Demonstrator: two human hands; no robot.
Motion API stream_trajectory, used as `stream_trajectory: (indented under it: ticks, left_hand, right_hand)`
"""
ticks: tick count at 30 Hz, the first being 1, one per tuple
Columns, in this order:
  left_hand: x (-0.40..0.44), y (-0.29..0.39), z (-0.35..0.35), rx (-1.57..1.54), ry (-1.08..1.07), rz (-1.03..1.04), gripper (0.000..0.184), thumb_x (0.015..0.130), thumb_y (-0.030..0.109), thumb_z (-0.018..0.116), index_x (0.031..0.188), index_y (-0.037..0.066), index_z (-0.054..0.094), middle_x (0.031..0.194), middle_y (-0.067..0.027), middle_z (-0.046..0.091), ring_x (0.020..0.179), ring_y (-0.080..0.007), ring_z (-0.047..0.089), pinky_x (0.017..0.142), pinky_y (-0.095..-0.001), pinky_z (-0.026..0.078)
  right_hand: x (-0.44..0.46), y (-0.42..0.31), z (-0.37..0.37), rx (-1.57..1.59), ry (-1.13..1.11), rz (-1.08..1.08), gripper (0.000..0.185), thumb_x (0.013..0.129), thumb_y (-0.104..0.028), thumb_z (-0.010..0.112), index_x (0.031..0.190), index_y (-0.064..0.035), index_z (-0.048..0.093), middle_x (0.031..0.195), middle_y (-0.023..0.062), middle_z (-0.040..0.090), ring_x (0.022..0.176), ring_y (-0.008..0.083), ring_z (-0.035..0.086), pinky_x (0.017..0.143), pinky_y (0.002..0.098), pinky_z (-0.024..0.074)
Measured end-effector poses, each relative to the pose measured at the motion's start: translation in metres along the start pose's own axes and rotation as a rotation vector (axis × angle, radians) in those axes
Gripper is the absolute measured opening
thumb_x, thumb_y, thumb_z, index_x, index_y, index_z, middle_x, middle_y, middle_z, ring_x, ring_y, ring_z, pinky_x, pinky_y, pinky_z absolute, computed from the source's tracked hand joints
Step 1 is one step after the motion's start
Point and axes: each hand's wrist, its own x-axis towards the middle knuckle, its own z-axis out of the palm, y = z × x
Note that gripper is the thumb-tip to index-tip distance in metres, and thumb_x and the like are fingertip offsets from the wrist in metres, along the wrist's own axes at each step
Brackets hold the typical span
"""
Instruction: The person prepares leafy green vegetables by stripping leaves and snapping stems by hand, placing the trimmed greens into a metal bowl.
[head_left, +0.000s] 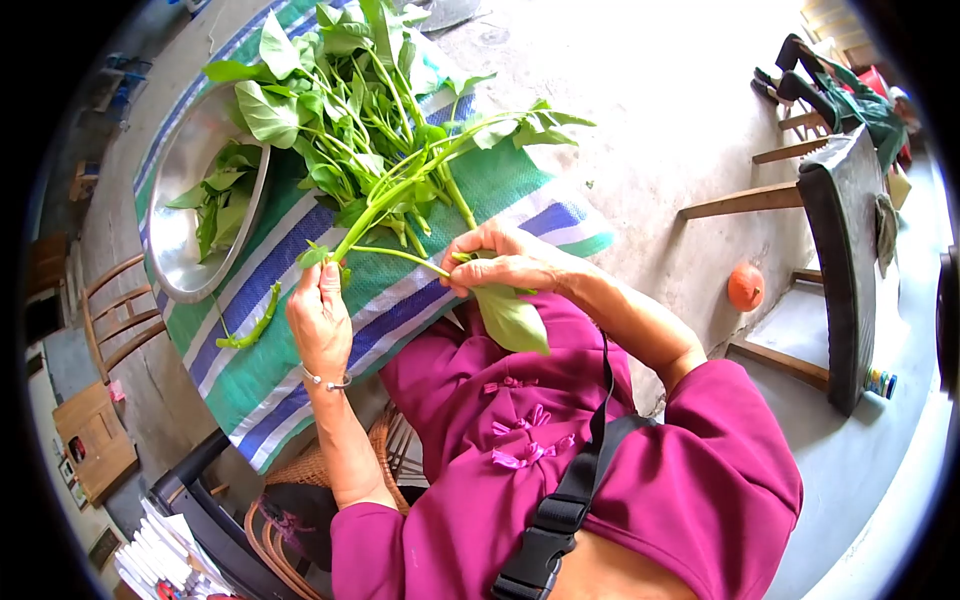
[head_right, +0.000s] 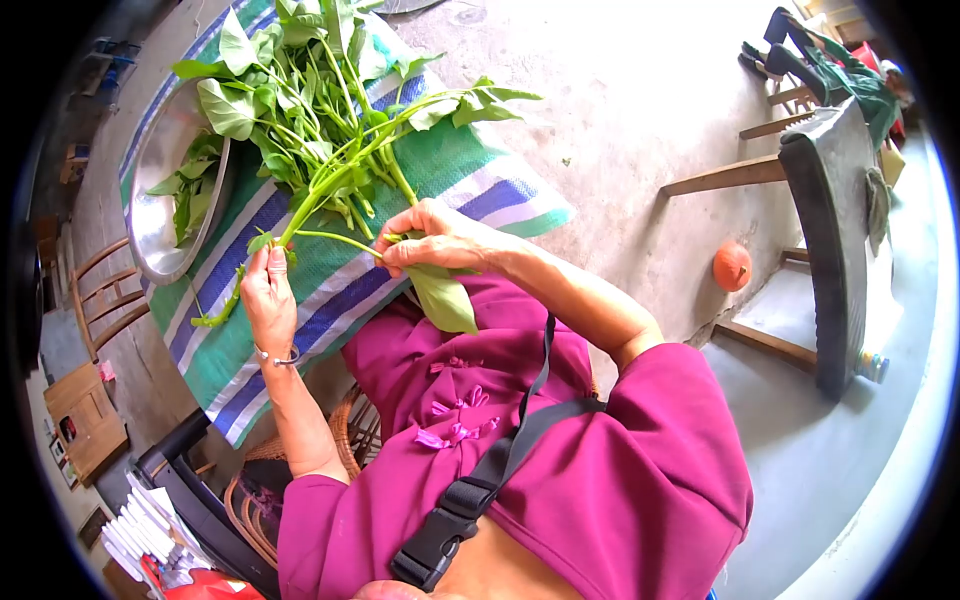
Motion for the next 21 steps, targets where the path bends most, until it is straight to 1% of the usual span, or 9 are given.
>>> stream_trajectory:
  ticks: [2, 3, 4, 8, 12, 13, 16, 18, 21]
  left_hand:
    - [-0.004, 0.005, -0.004, -0.048, -0.005, -0.185, 0.026, 0.093, 0.022, 0.049, 0.093, -0.002, 0.06, 0.073, -0.0025, 0.058, 0.062, -0.0084, 0.041, 0.055, -0.0237, 0.035]
    - [-0.004, 0.007, -0.003, -0.051, 0.049, -0.136, 0.027, 0.093, 0.022, 0.047, 0.09, -0.002, 0.06, 0.062, -0.0093, 0.054, 0.053, -0.0159, 0.045, 0.049, -0.0302, 0.036]
    - [-0.004, 0.008, -0.001, -0.051, 0.058, -0.134, 0.027, 0.093, 0.022, 0.047, 0.09, -0.002, 0.06, 0.062, -0.0093, 0.054, 0.053, -0.0159, 0.045, 0.049, -0.0302, 0.036]
    - [-0.008, 0.011, 0.005, -0.235, 0.15, -0.173, 0.027, 0.094, 0.021, 0.047, 0.087, -0.001, 0.059, 0.064, -0.0008, 0.052, 0.055, -0.0083, 0.041, 0.05, -0.0246, 0.033]
    - [-0.013, 0.006, 0.001, -0.419, 0.238, -0.244, 0.028, 0.096, 0.022, 0.043, 0.088, -0.001, 0.057, 0.061, 0.0055, 0.042, 0.052, -0.0028, 0.033, 0.046, -0.0205, 0.025]
    - [-0.011, 0.01, -0.003, -0.542, 0.244, -0.274, 0.028, 0.096, 0.021, 0.042, 0.088, 0.0, 0.057, 0.06, 0.006, 0.038, 0.051, -0.0018, 0.03, 0.045, -0.0199, 0.023]
    - [-0.012, 0.01, -0.004, -0.724, 0.249, -0.289, 0.027, 0.097, 0.02, 0.04, 0.089, 0.001, 0.056, 0.06, 0.006, 0.036, 0.05, -0.0007, 0.028, 0.044, -0.0188, 0.02]
    - [-0.011, 0.014, -0.001, -1.101, 0.231, -0.35, 0.025, 0.097, 0.021, 0.041, 0.092, 0.001, 0.055, 0.062, 0.0042, 0.04, 0.05, -0.0023, 0.031, 0.044, -0.0185, 0.022]
    - [-0.007, 0.021, 0.002, -1.255, 0.146, -0.336, 0.026, 0.096, 0.024, 0.042, 0.099, 0.001, 0.053, 0.063, 0.0033, 0.037, 0.053, -0.0048, 0.03, 0.046, -0.0199, 0.022]
  right_hand:
    - [0.001, -0.002, 0.002, -0.031, 0.002, -0.001, 0.026, 0.083, -0.021, 0.058, 0.091, 0.0036, 0.063, 0.076, 0.0034, 0.064, 0.075, 0.0085, 0.056, 0.073, 0.0235, 0.0445]
    - [0.002, 0.0, 0.003, -0.084, 0.021, -0.007, 0.027, 0.081, -0.021, 0.058, 0.09, 0.0041, 0.063, 0.075, 0.005, 0.063, 0.073, 0.0094, 0.057, 0.071, 0.0243, 0.0449]
    - [0.004, 0.001, 0.004, -0.137, 0.042, -0.012, 0.028, 0.079, -0.021, 0.057, 0.09, 0.0046, 0.062, 0.073, 0.0066, 0.063, 0.072, 0.0104, 0.057, 0.069, 0.0251, 0.0453]
    - [0.006, -0.002, 0.005, -0.386, 0.274, -0.09, 0.025, 0.076, -0.017, 0.051, 0.087, 0.0022, 0.063, 0.07, 0.0114, 0.061, 0.067, 0.0149, 0.056, 0.063, 0.0294, 0.0448]
    - [0.005, -0.007, -0.011, -0.252, 0.717, -0.084, 0.023, 0.076, -0.018, 0.051, 0.082, 0.0017, 0.062, 0.069, 0.0087, 0.06, 0.065, 0.0142, 0.055, 0.063, 0.0281, 0.0453]
    - [0.001, -0.01, -0.017, -0.149, 0.738, -0.083, 0.019, 0.077, -0.014, 0.052, 0.085, -0.0004, 0.062, 0.07, 0.0034, 0.057, 0.063, 0.0098, 0.052, 0.058, 0.0241, 0.0429]
    - [-0.008, -0.025, -0.028, -0.277, 0.72, -0.051, 0.018, 0.078, -0.015, 0.052, 0.082, -0.0003, 0.062, 0.069, 0.0011, 0.055, 0.06, 0.0069, 0.048, 0.053, 0.0232, 0.04]
    - [-0.01, -0.027, -0.021, -0.336, 0.625, -0.141, 0.017, 0.078, -0.013, 0.052, 0.081, -0.0001, 0.062, 0.067, 0.0011, 0.055, 0.061, 0.007, 0.05, 0.055, 0.0228, 0.0413]
    - [-0.009, -0.025, -0.001, -0.292, 0.427, -0.136, 0.015, 0.077, -0.01, 0.051, 0.082, -0.0005, 0.062, 0.065, 0.0041, 0.06, 0.059, 0.0109, 0.053, 0.055, 0.0266, 0.0451]
